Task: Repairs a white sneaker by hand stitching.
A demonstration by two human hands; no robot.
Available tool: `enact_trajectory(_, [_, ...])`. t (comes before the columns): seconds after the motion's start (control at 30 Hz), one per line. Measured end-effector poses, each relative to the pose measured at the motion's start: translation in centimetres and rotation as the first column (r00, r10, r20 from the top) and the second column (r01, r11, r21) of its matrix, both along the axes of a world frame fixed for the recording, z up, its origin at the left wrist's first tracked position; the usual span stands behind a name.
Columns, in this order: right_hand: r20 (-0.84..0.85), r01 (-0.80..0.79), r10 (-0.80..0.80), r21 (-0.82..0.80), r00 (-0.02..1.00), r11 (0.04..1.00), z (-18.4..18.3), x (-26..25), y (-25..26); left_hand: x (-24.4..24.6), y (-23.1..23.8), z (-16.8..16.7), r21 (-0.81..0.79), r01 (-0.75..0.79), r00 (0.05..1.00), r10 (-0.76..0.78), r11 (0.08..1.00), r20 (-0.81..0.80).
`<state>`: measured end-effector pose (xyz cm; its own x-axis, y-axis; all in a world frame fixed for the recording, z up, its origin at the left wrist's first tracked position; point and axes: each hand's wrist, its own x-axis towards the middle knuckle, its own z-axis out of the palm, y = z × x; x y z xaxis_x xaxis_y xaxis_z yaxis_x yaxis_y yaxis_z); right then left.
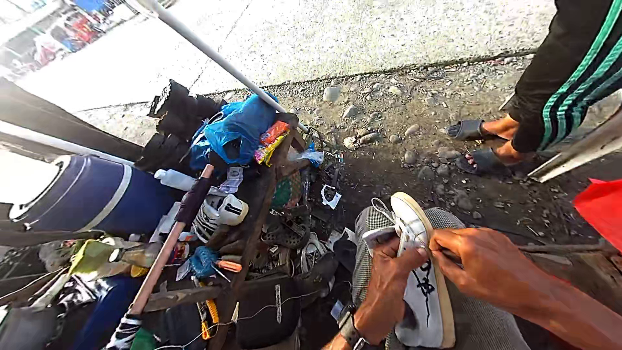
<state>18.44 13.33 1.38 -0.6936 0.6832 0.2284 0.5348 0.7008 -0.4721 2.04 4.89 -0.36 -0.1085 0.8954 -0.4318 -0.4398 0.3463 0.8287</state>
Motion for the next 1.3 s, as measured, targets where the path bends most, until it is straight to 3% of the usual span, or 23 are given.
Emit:
enact_trajectory(0.13, [0.024, -0.033, 0.033, 0.008, 0.999, 0.999, 0.4, 0.3, 0.3, -0.8, -0.3, -0.1, 0.051, 0.081, 0.997, -0.082, 0.995, 0.014])
enact_trajectory(0.27, [0.053, -0.107, 0.1, 0.148, 0.994, 0.983, -0.1, 1.6, 0.6, -4.6, -1.8, 0.5, 0.137, 0.392, 0.915, -0.371, 0.91, -0.157])
enact_trajectory(0.33, [0.05, -0.128, 0.121, 0.178, 0.991, 0.976, -0.3, 2.0, 0.7, -7.1, -3.4, 0.2, 0.129, 0.457, 0.88, -0.427, 0.88, -0.207])
enact_trajectory(0.43, [0.052, -0.145, 0.137, 0.208, 0.989, 0.967, -0.4, 2.1, 0.9, -9.9, -5.7, -1.0, 0.245, 0.461, 0.845, -0.338, 0.853, -0.414])
enact_trajectory(0.5, [0.056, -0.15, 0.141, 0.22, 0.988, 0.964, -0.5, 2.0, 0.9, -10.2, -6.4, -1.1, 0.392, 0.393, 0.854, -0.172, 0.832, -0.492])
enact_trajectory(0.53, [0.064, -0.152, 0.141, 0.228, 0.988, 0.962, -0.4, 2.0, 0.8, -9.8, -6.5, -1.1, 0.475, 0.321, 0.896, -0.102, 0.819, -0.431])
enact_trajectory(0.6, [0.086, -0.153, 0.135, 0.262, 0.987, 0.953, -0.4, 2.0, 0.5, -8.0, -6.3, -1.0, 0.601, 0.115, 0.993, -0.093, 0.791, -0.067])
enact_trajectory(0.63, [0.093, -0.152, 0.131, 0.282, 0.987, 0.947, -0.4, 1.9, 0.5, -7.0, -6.2, -0.9, 0.603, 0.014, 0.973, -0.149, 0.797, 0.174])
enact_trajectory(0.67, [0.095, -0.151, 0.129, 0.295, 0.987, 0.943, -0.5, 2.0, 0.4, -6.2, -6.1, -1.1, 0.567, -0.069, 0.895, -0.201, 0.821, 0.399])
enact_trajectory(0.73, [0.094, -0.148, 0.125, 0.293, 0.988, 0.945, -0.6, 2.1, 0.5, -5.2, -5.7, -2.1, 0.456, -0.156, 0.786, -0.17, 0.876, 0.594])
enact_trajectory(0.77, [0.085, -0.145, 0.126, 0.281, 0.988, 0.948, -0.6, 2.2, 0.6, -5.1, -5.4, -2.8, 0.418, -0.16, 0.821, -0.114, 0.894, 0.559])
enact_trajectory(0.8, [0.078, -0.145, 0.128, 0.272, 0.989, 0.951, -0.7, 2.4, 0.6, -5.0, -5.1, -3.4, 0.402, -0.135, 0.903, -0.055, 0.906, 0.426])
enact_trajectory(0.87, [0.065, -0.142, 0.129, 0.266, 0.989, 0.954, -0.7, 2.7, 0.9, -4.4, -4.5, -3.5, 0.427, 0.003, 1.0, 0.004, 0.904, -0.014])
enact_trajectory(0.93, [0.048, -0.139, 0.131, 0.262, 0.99, 0.955, -0.8, 3.0, 1.0, -3.4, -4.0, -2.6, 0.41, 0.171, 0.883, 0.046, 0.896, -0.467])
enact_trajectory(1.0, [0.04, -0.143, 0.138, 0.258, 0.99, 0.955, -0.7, 3.2, 1.2, -2.0, -3.3, -1.8, 0.375, 0.282, 0.678, 0.093, 0.883, -0.729])
enact_trajectory(1.03, [0.037, -0.145, 0.14, 0.255, 0.989, 0.956, -0.7, 3.3, 1.3, -1.5, -2.9, -1.6, 0.363, 0.324, 0.606, 0.104, 0.874, -0.789])
enact_trajectory(1.1, [0.039, -0.165, 0.161, 0.229, 0.986, 0.959, -0.6, 3.2, 1.5, -0.9, -2.4, -1.8, 0.393, 0.322, 0.573, 0.154, 0.861, -0.805])
enact_trajectory(1.2, [0.049, -0.236, 0.232, 0.086, 0.971, 0.968, 0.3, 3.0, 1.5, -0.4, -1.8, -2.8, 0.488, 0.206, 0.632, 0.265, 0.848, -0.728])
enact_trajectory(1.3, [0.062, -0.259, 0.261, -0.039, 0.963, 0.965, 1.4, 3.0, 1.4, -0.1, -1.1, -2.9, 0.519, 0.248, 0.681, 0.234, 0.818, -0.694])
